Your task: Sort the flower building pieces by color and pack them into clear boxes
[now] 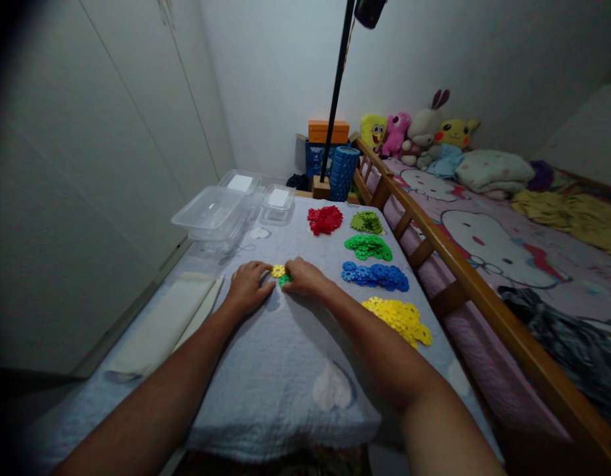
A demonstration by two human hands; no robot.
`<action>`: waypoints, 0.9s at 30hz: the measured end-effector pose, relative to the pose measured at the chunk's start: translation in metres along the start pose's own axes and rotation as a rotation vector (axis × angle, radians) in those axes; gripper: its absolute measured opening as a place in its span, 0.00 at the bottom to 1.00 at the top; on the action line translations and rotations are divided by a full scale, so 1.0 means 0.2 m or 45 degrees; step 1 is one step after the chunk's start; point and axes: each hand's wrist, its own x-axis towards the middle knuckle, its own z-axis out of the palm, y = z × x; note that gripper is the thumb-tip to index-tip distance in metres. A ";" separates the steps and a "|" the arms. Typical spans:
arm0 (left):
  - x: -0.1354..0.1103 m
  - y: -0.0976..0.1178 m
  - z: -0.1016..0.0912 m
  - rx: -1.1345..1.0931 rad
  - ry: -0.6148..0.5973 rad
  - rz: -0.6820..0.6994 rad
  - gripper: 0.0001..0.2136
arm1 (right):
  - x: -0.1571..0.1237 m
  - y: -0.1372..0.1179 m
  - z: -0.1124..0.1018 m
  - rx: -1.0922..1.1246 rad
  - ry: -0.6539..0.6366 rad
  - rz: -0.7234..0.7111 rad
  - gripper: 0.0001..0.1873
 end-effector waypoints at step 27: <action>0.01 -0.01 0.01 0.028 -0.001 0.011 0.17 | -0.11 0.89 -0.45 0.318 0.915 0.864 0.04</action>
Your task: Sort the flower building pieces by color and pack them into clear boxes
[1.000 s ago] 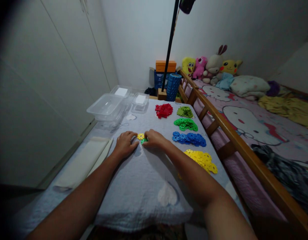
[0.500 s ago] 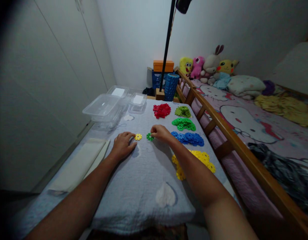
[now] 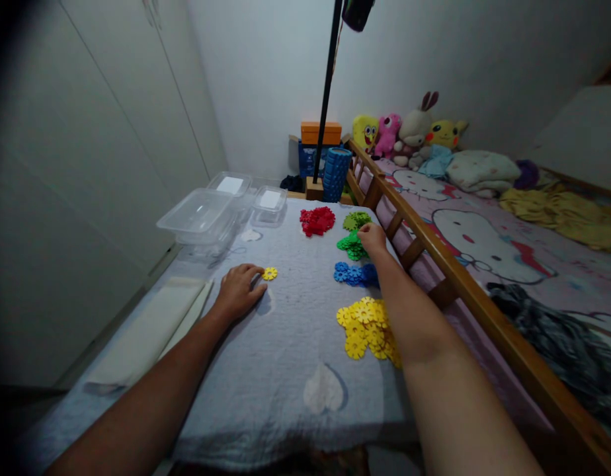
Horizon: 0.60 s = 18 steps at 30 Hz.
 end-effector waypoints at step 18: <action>-0.01 0.01 -0.01 0.008 -0.010 -0.006 0.17 | -0.02 -0.04 0.06 -0.557 0.001 -0.050 0.17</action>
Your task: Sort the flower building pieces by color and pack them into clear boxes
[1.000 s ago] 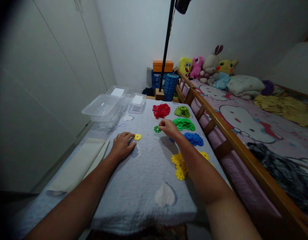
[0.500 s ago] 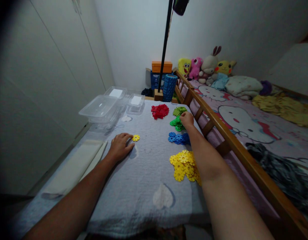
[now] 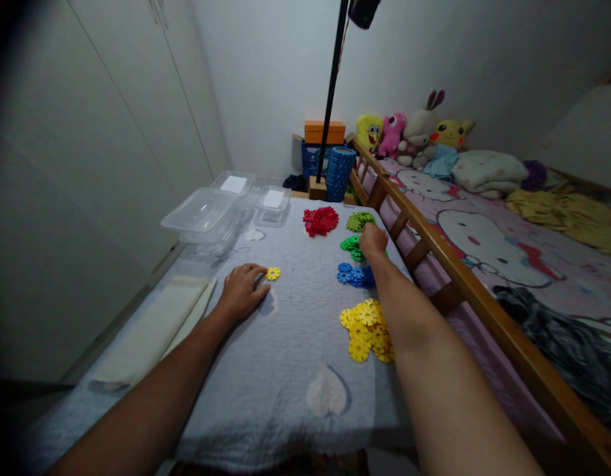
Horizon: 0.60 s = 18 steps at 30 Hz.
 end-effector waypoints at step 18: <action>0.00 -0.01 0.01 -0.030 0.030 -0.009 0.16 | -0.67 -0.60 0.09 0.325 -0.448 -0.903 0.20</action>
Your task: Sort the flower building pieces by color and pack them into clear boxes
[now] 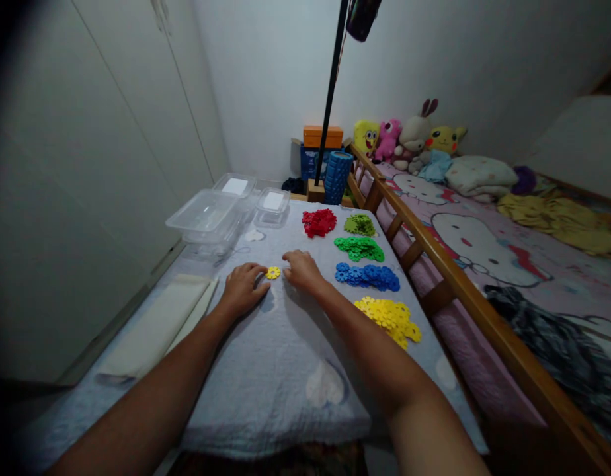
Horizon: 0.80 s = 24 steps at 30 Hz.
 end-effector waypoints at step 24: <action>0.03 -0.06 0.00 -0.133 0.136 -0.085 0.16 | -0.09 -0.16 0.22 0.003 0.114 0.067 0.12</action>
